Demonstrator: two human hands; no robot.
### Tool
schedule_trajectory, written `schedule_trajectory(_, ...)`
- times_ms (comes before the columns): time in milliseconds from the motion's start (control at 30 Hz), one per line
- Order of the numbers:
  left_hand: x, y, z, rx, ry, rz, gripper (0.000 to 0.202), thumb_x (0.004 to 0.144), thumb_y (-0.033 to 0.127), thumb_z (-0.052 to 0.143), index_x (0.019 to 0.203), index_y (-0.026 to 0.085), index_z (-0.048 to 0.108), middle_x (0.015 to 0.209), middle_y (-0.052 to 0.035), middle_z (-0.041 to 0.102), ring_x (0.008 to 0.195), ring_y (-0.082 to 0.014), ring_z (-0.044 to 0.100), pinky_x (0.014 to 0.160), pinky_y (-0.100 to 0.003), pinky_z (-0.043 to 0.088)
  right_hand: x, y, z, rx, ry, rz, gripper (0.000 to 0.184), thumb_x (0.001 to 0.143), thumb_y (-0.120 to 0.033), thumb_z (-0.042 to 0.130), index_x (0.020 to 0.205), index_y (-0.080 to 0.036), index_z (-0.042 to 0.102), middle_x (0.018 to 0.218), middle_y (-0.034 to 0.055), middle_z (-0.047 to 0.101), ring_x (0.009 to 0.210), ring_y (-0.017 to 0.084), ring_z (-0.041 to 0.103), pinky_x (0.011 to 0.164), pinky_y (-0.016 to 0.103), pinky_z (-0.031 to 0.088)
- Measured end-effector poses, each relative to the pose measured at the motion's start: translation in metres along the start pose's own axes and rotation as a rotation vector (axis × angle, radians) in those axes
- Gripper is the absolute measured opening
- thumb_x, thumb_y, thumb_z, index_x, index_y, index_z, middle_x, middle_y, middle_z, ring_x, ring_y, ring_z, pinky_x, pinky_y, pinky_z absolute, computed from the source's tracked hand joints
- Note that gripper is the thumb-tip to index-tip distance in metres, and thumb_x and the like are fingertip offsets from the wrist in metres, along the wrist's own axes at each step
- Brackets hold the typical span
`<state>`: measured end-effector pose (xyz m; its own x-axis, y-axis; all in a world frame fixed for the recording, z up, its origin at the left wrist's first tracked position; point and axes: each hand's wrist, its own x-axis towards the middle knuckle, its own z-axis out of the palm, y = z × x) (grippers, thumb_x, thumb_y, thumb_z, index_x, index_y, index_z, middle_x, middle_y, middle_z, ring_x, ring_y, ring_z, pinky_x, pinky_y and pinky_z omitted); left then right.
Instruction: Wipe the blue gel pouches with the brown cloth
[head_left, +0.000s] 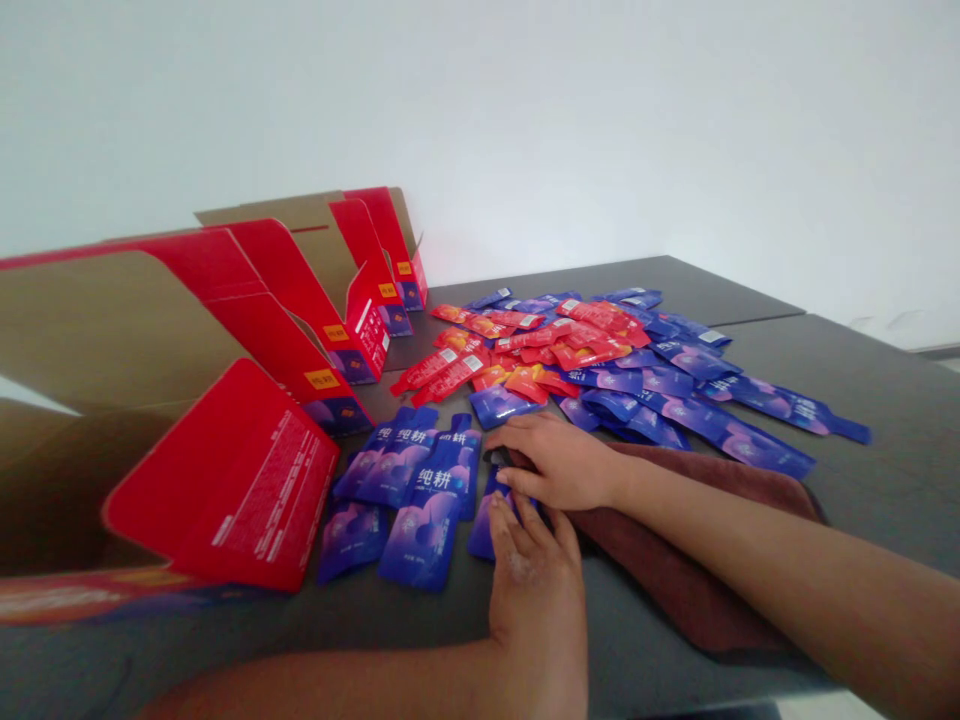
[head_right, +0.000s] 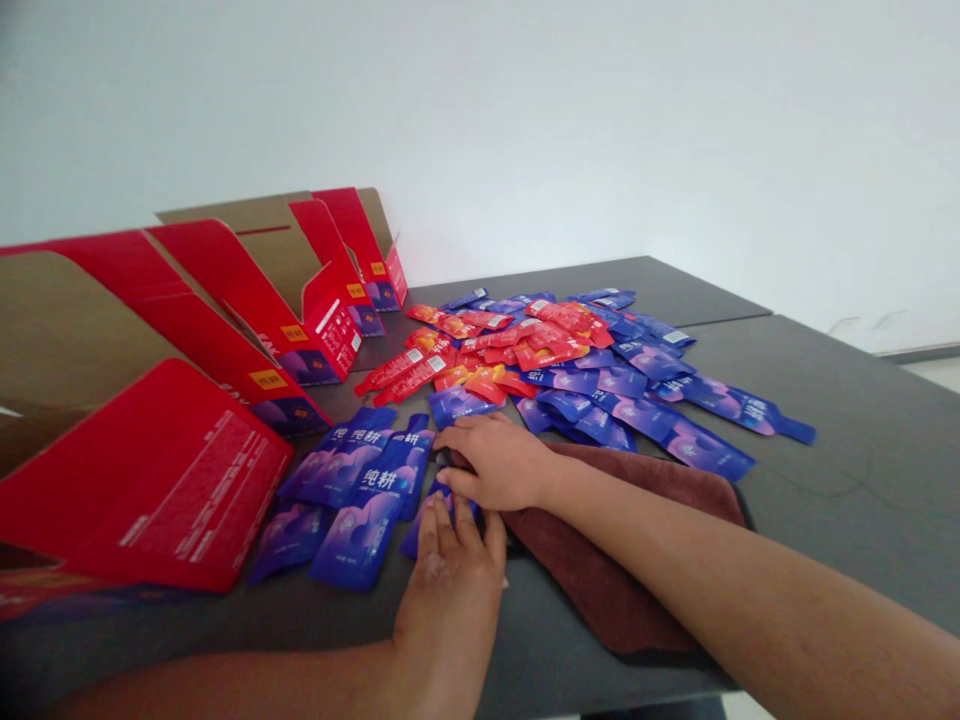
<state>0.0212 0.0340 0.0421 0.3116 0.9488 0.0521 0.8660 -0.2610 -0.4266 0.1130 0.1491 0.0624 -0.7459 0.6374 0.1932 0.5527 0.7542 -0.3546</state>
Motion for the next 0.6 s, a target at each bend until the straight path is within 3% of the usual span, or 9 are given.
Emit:
schedule_trajectory(300, -0.0029, -0.0023, -0.0019, -0.005, 0.044, 0.014, 0.041, 0.086, 0.025, 0.058, 0.125, 0.014, 0.061, 0.118, -0.027, 0.065, 0.11, -0.0366, 0.061, 0.095, -0.047, 0.051, 0.0, 0.0, -0.0001, -0.001, -0.002, 0.005, 0.036, 0.088, -0.033, 0.055, 0.12, -0.017, 0.06, 0.108, 0.0109, 0.065, 0.103, 0.025, 0.06, 0.093, 0.041, 0.041)
schedule_trajectory(600, 0.0022, -0.005, -0.009, 0.011, -0.031, 0.057, 0.041, 0.087, 0.02, 0.054, 0.128, 0.015, 0.058, 0.119, -0.0256, 0.066, 0.11, -0.0343, 0.062, 0.095, -0.048, 0.051, -0.0003, 0.001, 0.0001, 0.007, -0.001, -0.013, 0.036, 0.087, -0.033, 0.056, 0.12, -0.017, 0.06, 0.103, 0.0109, 0.066, 0.098, 0.024, 0.06, 0.088, 0.04, 0.042)
